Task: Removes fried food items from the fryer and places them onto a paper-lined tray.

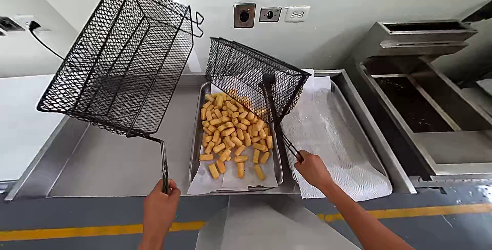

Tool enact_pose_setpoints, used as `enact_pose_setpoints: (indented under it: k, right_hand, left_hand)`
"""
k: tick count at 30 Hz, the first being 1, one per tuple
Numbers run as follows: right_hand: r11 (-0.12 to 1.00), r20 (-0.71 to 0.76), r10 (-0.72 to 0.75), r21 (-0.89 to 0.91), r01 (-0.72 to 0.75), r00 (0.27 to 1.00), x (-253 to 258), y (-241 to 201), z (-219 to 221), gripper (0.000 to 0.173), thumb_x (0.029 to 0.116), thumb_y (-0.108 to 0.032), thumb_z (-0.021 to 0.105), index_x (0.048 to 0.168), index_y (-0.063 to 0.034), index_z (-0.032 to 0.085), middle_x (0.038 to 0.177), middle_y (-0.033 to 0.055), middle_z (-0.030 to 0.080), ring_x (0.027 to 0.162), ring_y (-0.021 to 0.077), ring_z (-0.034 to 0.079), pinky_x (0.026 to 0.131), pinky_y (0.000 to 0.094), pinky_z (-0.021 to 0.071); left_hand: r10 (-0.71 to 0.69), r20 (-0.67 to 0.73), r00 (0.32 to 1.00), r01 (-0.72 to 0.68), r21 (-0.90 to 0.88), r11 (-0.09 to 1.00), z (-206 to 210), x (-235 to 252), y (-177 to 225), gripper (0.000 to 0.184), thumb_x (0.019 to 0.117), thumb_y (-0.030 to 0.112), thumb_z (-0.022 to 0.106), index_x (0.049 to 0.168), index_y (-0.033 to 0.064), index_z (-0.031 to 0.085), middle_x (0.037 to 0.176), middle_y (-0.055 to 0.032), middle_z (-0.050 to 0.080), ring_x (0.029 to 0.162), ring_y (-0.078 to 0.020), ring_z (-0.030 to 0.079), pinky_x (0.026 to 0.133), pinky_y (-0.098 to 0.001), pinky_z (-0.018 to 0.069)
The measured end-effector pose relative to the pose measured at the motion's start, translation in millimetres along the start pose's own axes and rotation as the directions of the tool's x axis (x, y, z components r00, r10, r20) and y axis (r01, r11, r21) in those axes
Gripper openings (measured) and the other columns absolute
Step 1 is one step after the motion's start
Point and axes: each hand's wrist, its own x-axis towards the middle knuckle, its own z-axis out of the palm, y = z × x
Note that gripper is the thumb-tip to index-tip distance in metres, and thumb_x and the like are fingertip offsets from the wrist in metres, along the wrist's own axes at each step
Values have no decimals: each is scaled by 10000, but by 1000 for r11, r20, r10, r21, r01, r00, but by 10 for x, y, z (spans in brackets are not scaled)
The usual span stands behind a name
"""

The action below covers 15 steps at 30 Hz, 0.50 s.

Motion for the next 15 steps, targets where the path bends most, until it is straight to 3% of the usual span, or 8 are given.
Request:
enact_pose_setpoints:
  k: [2, 4, 6, 8, 9, 13, 15]
  right_hand:
    - [991, -7, -23, 128, 24, 1000, -67, 156, -105, 59, 899, -76, 642, 862, -67, 597, 655, 43, 507, 591, 196, 508, 555, 416, 421]
    - [950, -25, -69, 304, 74, 997, -190, 348, -223, 16, 893, -68, 629, 894, -81, 620, 629, 1, 465, 536, 133, 438, 515, 340, 373]
    - [870, -73, -133, 469, 151, 989, -380, 504, -362, 184, 948, -126, 609, 1114, -73, 668, 644, -23, 524, 493, 83, 464, 469, 271, 406]
    - [788, -107, -162, 585, 194, 981, -632, 566, -599, 351, 1002, -163, 566, 1337, -65, 592, 696, -23, 647, 488, 67, 568, 452, 229, 497]
    - [732, -127, -157, 650, 202, 979, -752, 598, -742, 362, 1012, -148, 538, 1362, -57, 555, 690, -15, 660, 476, 76, 587, 438, 233, 516]
    - [439, -136, -109, 882, 171, 985, -1055, 1014, -1240, 172, 1011, -148, 455, 1152, -120, 550, 586, -61, 582, 385, 25, 516, 352, 182, 457]
    - [359, -59, -104, 929, 93, 993, -1114, 1404, -1328, 166, 1005, -164, 466, 1141, -145, 558, 588, -72, 571, 384, 9, 506, 352, 162, 447]
  left_hand:
    - [64, 9, 998, -63, -68, 996, 77, -110, 187, 218, 895, 111, 618, 1080, 14, 679, 614, 27, 477, 495, -88, 427, 483, -298, 389]
    - [139, 46, 989, -126, -217, 968, 154, -252, 445, 359, 923, 171, 628, 1234, -9, 616, 600, 38, 525, 432, -62, 480, 420, -266, 456]
    - [201, 107, 974, -140, -416, 898, 245, -434, 808, 405, 950, 158, 620, 1295, -23, 506, 570, 44, 553, 398, -64, 531, 383, -258, 501]
    - [256, 187, 948, -105, -576, 810, 392, -637, 1203, 350, 965, 117, 573, 1276, -11, 473, 568, 54, 541, 399, -71, 543, 370, -256, 511]
    - [276, 241, 930, -63, -638, 767, 488, -736, 1395, 326, 971, 99, 550, 1267, -7, 467, 574, 59, 538, 400, -70, 542, 367, -254, 513]
    - [307, 471, 827, 186, -744, 641, 980, -1088, 2021, 293, 994, 62, 486, 1279, 6, 440, 579, 73, 529, 401, -50, 537, 369, -236, 516]
    - [295, 559, 775, 295, -732, 614, 1247, -1250, 2268, 289, 1009, 60, 476, 1289, -3, 439, 585, 65, 520, 403, -49, 531, 372, -229, 513]
